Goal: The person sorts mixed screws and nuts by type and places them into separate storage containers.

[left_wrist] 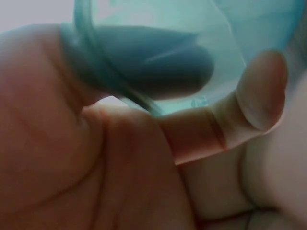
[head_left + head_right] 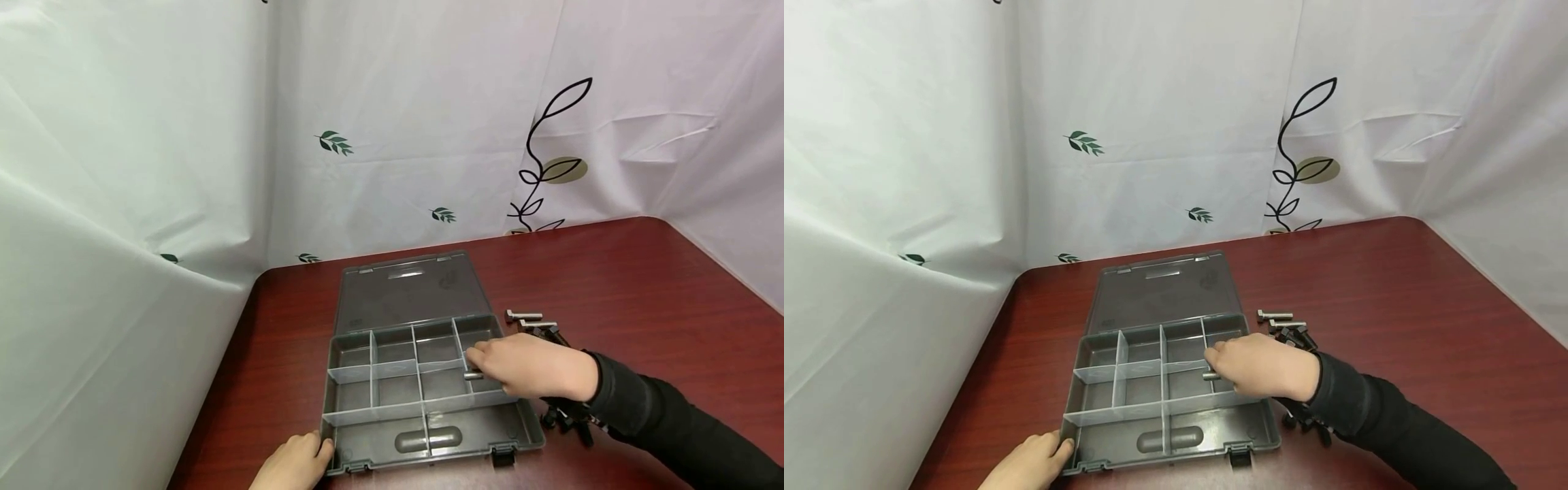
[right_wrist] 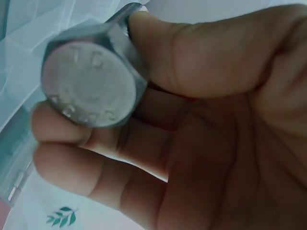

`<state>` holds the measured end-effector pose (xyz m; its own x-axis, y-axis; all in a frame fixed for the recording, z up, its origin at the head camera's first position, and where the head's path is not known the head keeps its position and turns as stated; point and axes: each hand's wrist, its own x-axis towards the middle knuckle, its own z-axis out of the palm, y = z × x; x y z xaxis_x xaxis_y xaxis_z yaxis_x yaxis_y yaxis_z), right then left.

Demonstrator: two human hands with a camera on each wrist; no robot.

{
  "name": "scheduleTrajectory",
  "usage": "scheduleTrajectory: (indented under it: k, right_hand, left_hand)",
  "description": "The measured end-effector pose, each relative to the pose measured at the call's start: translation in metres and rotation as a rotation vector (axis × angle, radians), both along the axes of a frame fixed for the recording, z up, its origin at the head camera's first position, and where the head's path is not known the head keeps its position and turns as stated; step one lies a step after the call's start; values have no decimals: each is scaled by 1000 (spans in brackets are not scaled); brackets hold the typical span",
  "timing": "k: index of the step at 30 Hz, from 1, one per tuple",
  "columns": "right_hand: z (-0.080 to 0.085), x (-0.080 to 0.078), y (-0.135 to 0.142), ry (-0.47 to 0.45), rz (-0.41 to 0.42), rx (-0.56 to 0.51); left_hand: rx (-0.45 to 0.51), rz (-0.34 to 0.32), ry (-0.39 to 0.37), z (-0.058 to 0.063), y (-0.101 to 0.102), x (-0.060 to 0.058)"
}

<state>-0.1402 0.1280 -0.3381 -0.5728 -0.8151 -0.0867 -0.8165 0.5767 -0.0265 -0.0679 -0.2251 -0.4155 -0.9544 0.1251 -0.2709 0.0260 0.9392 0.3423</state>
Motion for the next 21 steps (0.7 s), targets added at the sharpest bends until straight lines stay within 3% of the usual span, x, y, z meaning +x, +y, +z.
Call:
scheduleTrajectory:
  k: [5, 12, 21]
  right_hand:
    - [-1, 7, -5, -24, 25, -27]
    - [-4, 13, -10, 31, 82, -22]
    - [-7, 19, -11, -5, 129, -67]
  left_hand:
    - [4, -4, 3, 0, 0, 0]
    - [3, -7, 21, 0, -1, 1]
    - [8, -10, 17, -1, -1, 1]
